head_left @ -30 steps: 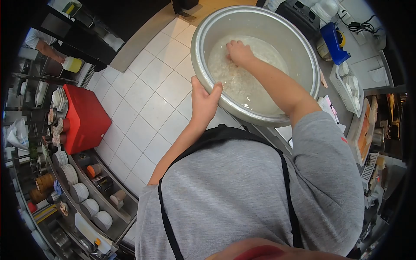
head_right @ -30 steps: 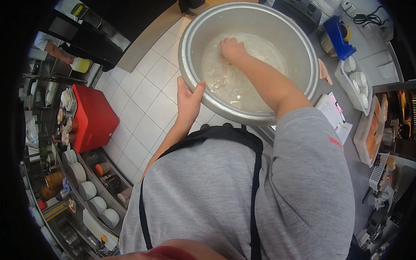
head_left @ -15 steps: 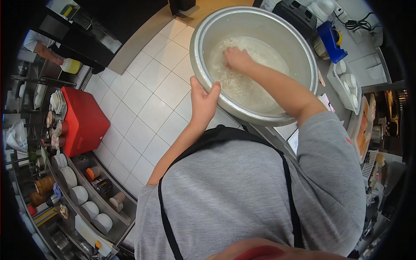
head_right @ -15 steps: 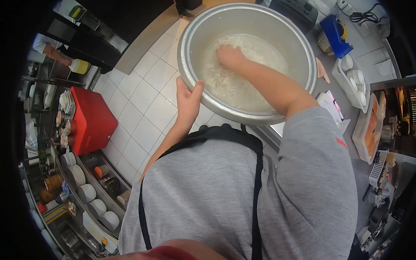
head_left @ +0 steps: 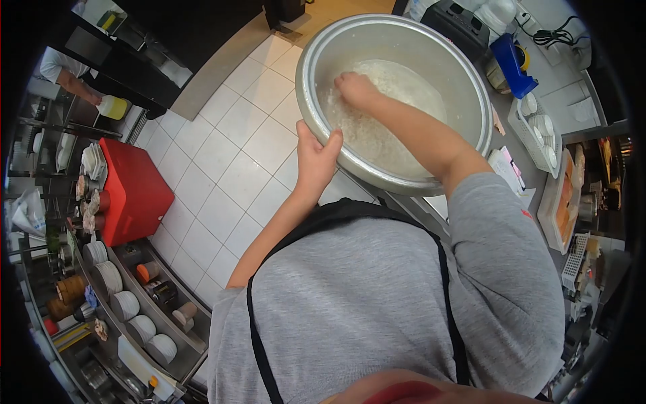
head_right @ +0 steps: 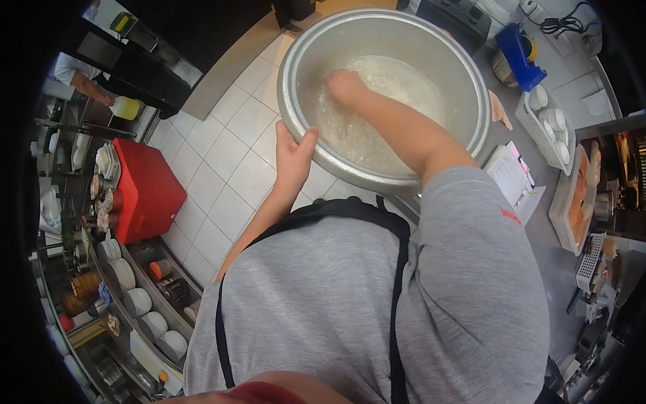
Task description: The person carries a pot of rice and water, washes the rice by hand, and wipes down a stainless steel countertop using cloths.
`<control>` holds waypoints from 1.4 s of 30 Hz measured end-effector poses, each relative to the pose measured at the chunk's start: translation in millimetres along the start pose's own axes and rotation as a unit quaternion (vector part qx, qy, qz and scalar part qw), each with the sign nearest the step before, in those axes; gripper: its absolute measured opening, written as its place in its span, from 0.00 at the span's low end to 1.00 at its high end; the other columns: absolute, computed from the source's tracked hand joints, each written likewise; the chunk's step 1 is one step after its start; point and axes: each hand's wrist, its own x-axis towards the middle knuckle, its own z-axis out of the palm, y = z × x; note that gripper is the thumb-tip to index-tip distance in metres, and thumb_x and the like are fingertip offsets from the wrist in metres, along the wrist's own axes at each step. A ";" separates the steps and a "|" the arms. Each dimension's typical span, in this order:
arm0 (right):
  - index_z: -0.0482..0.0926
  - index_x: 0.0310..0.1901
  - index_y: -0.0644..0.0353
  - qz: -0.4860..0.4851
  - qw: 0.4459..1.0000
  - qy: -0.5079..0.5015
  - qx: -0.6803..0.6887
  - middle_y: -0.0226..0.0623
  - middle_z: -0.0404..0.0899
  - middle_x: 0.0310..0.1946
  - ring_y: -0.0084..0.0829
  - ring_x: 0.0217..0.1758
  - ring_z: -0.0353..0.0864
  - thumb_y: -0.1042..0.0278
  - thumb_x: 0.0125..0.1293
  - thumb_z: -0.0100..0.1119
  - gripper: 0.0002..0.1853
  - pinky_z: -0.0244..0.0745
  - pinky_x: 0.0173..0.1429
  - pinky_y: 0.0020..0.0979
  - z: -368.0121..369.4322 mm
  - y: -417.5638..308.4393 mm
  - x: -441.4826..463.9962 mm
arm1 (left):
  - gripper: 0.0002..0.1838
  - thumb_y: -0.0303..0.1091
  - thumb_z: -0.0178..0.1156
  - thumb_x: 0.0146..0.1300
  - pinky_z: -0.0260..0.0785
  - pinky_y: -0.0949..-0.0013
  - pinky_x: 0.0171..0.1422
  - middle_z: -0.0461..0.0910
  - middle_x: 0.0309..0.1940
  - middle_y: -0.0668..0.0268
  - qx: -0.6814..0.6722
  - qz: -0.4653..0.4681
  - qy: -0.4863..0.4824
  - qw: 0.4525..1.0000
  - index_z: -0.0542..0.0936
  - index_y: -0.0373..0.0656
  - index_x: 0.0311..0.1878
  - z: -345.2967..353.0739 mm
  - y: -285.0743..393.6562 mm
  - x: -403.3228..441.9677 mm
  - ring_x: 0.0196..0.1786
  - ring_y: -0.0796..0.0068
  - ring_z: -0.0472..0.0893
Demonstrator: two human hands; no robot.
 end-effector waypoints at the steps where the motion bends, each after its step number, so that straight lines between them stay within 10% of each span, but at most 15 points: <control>1: 0.75 0.38 0.59 0.030 0.999 0.013 0.037 0.42 0.75 0.37 0.41 0.44 0.75 0.66 0.47 0.60 0.15 0.72 0.43 0.39 -0.3 6.0 3.7 | 0.18 0.31 0.56 0.54 0.66 0.74 0.37 0.70 0.33 0.59 0.003 0.004 0.000 1.000 0.61 0.34 0.42 -1.0 -0.2 -0.2 0.33 0.77 0.70; 5: 0.75 0.36 0.60 0.112 0.968 0.075 0.211 0.40 0.76 0.31 0.38 0.38 0.77 0.62 0.46 0.63 0.16 0.72 0.40 0.35 -11.6 30.3 9.7 | 0.18 0.31 0.56 0.54 0.66 0.73 0.40 0.70 0.34 0.58 0.008 0.014 -0.006 1.000 0.60 0.33 0.43 -1.2 -1.6 3.0 0.35 0.75 0.71; 7: 0.75 0.33 0.61 0.296 0.841 0.271 0.364 0.37 0.77 0.27 0.33 0.33 0.76 0.57 0.44 0.66 0.18 0.71 0.38 0.31 -10.9 52.3 23.3 | 0.19 0.31 0.56 0.54 0.66 0.72 0.40 0.70 0.34 0.57 0.019 0.010 -0.007 1.000 0.60 0.33 0.43 -1.5 -1.0 -0.2 0.36 0.75 0.71; 10: 0.74 0.30 0.60 0.322 0.754 0.338 0.462 0.36 0.77 0.27 0.29 0.31 0.75 0.55 0.45 0.67 0.19 0.70 0.36 0.29 -22.4 73.8 35.5 | 0.19 0.31 0.56 0.54 0.67 0.71 0.42 0.70 0.35 0.56 0.003 -0.003 -0.014 1.000 0.60 0.33 0.42 -0.5 3.4 0.5 0.38 0.73 0.72; 14: 0.72 0.30 0.60 0.268 0.796 0.297 0.454 0.30 0.75 0.27 0.22 0.31 0.73 0.56 0.48 0.68 0.18 0.68 0.34 0.24 -26.4 52.5 34.3 | 0.19 0.31 0.56 0.54 0.67 0.71 0.43 0.70 0.36 0.56 0.004 0.005 -0.024 1.000 0.60 0.33 0.42 -1.8 3.0 1.8 0.39 0.73 0.72; 16: 0.72 0.30 0.59 0.079 0.856 0.141 0.491 0.29 0.75 0.26 0.22 0.32 0.73 0.57 0.48 0.68 0.17 0.68 0.35 0.25 -29.3 36.6 27.0 | 0.19 0.31 0.56 0.55 0.67 0.71 0.43 0.70 0.36 0.56 0.001 0.005 -0.024 1.000 0.59 0.33 0.42 -2.2 2.7 2.0 0.39 0.72 0.72; 21: 0.72 0.31 0.56 0.149 0.836 0.047 0.525 0.27 0.73 0.29 0.20 0.34 0.72 0.61 0.51 0.65 0.13 0.67 0.38 0.23 -64.7 24.6 11.5 | 0.19 0.32 0.57 0.55 0.67 0.70 0.43 0.70 0.36 0.55 0.006 0.008 -0.030 0.999 0.59 0.33 0.42 -5.3 -5.4 3.9 0.38 0.72 0.72; 31: 0.73 0.27 0.57 -0.038 0.842 -0.135 0.521 0.27 0.74 0.26 0.20 0.33 0.71 0.64 0.51 0.64 0.10 0.64 0.36 0.21 -63.8 -17.2 -18.4 | 0.20 0.33 0.57 0.54 0.67 0.70 0.42 0.70 0.36 0.56 0.017 0.020 -0.029 0.999 0.60 0.33 0.42 -6.0 -6.2 3.0 0.37 0.72 0.72; 35: 0.75 0.25 0.58 -0.011 0.919 -0.062 0.390 0.30 0.76 0.23 0.23 0.29 0.73 0.61 0.46 0.65 0.11 0.67 0.34 0.26 -58.0 10.4 -15.9 | 0.20 0.33 0.57 0.54 0.67 0.71 0.41 0.70 0.35 0.56 0.033 0.014 -0.029 0.999 0.60 0.33 0.42 -5.6 -5.4 4.7 0.37 0.72 0.72; 42: 0.76 0.26 0.58 0.270 0.833 0.221 0.430 0.34 0.77 0.24 0.29 0.28 0.75 0.56 0.43 0.66 0.15 0.70 0.34 0.30 -62.7 59.3 32.1 | 0.19 0.33 0.56 0.55 0.68 0.70 0.40 0.71 0.34 0.55 0.014 -0.036 -0.032 0.999 0.60 0.33 0.41 -3.2 8.5 0.3 0.36 0.71 0.73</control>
